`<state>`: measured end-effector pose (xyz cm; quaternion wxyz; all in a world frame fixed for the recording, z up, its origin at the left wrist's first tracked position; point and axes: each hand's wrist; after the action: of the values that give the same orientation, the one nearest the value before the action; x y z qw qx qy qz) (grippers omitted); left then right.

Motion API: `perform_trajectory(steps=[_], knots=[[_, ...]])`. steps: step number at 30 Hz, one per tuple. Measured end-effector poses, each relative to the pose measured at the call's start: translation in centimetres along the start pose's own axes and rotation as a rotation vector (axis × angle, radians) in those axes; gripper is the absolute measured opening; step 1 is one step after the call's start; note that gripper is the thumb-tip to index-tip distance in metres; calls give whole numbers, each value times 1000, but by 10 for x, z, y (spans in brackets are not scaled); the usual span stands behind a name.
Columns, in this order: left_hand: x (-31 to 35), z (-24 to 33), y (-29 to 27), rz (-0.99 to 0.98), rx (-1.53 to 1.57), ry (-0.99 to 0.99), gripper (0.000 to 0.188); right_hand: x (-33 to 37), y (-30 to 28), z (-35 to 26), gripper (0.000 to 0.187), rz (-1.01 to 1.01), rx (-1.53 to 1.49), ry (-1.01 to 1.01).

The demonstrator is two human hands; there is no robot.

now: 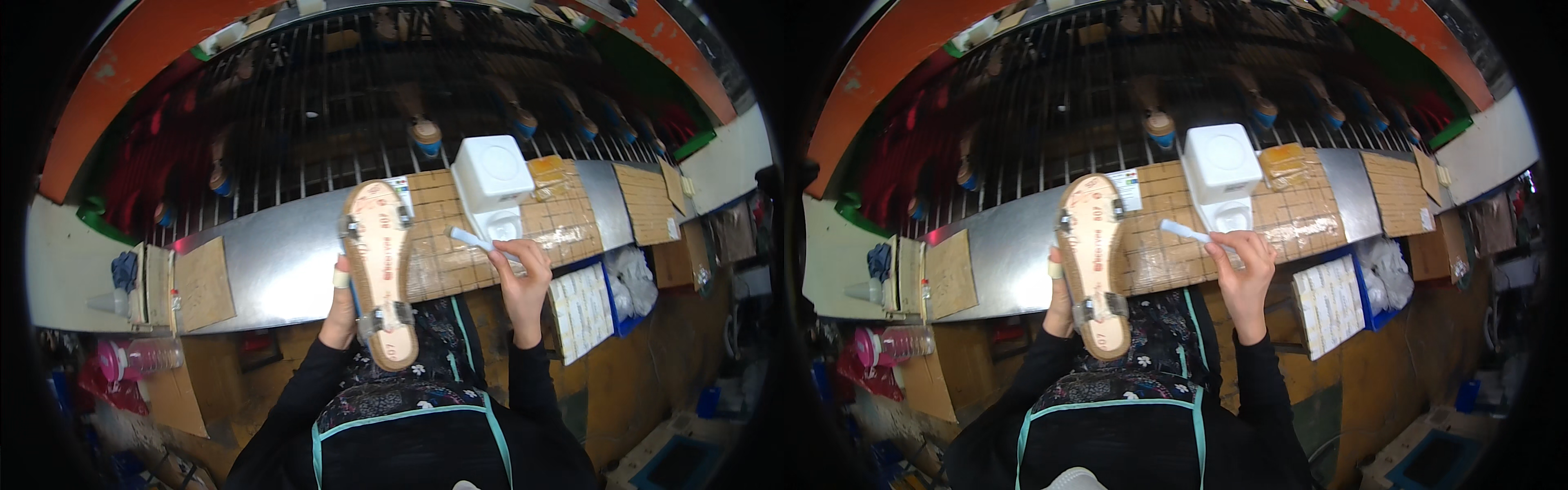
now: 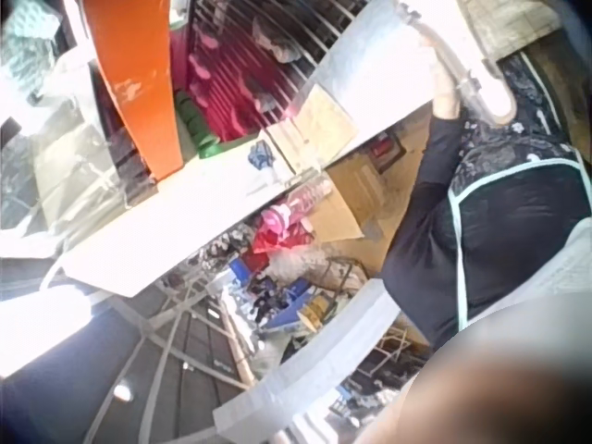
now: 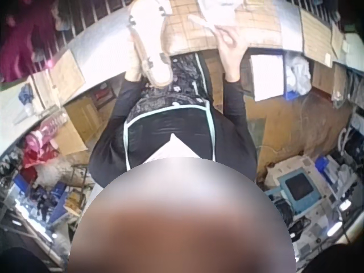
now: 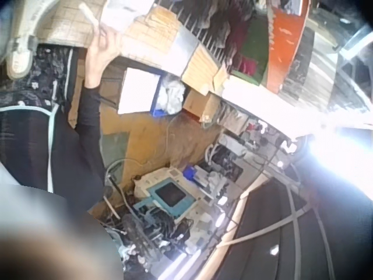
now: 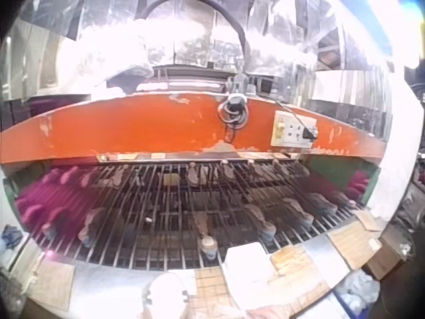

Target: The person holds a blue and beige sandal and repeatedly applies a white substance from a small container onto the sole using a brush. The person rotates the sandal to cover different areas of the sole and periodically dips the brush back into the container to reload the substance.

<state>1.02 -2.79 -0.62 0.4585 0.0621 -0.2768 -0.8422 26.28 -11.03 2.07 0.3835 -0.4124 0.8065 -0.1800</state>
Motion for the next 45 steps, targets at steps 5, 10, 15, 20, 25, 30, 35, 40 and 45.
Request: perform_trajectory(steps=[5, 10, 15, 20, 25, 30, 35, 40, 45], knots=[[1, 9, 7, -112, -94, 83, 97, -1, 6, -64, 17, -52, -220, -160], [17, 11, 8, -34, -277, 207, 93, 6, 27, -79, 17, -138, -501, -20], [25, 15, 3, 17, -453, 288, 81, -1, 37, -82, 19, -141, -430, 11], [28, 17, -1, 10, -445, 298, 79, -11, 42, -82, 20, -87, -354, -85], [29, 19, -5, -31, -419, 266, 79, -13, 38, -73, 21, -155, -314, -220], [27, 24, -8, -69, -412, 142, 101, -13, 29, -67, 20, -231, -420, -211], [24, 24, -5, -74, -210, 77, 94, -3, 29, -72, 18, -199, -389, -118], [27, 24, 3, -59, -86, 106, 72, 13, 31, -84, 16, -218, -469, -102], [31, 24, 7, -25, -171, 156, 67, 8, 37, -93, 18, -117, -315, -114]])
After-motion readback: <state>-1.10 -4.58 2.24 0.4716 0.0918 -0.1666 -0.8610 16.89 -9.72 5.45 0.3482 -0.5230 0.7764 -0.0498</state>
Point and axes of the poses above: each hand's wrist, its own x-axis away from the middle knuckle, its own y-axis out of the palm, z = x × y, and after that the axes turned 6 degrees about -z, right-handed
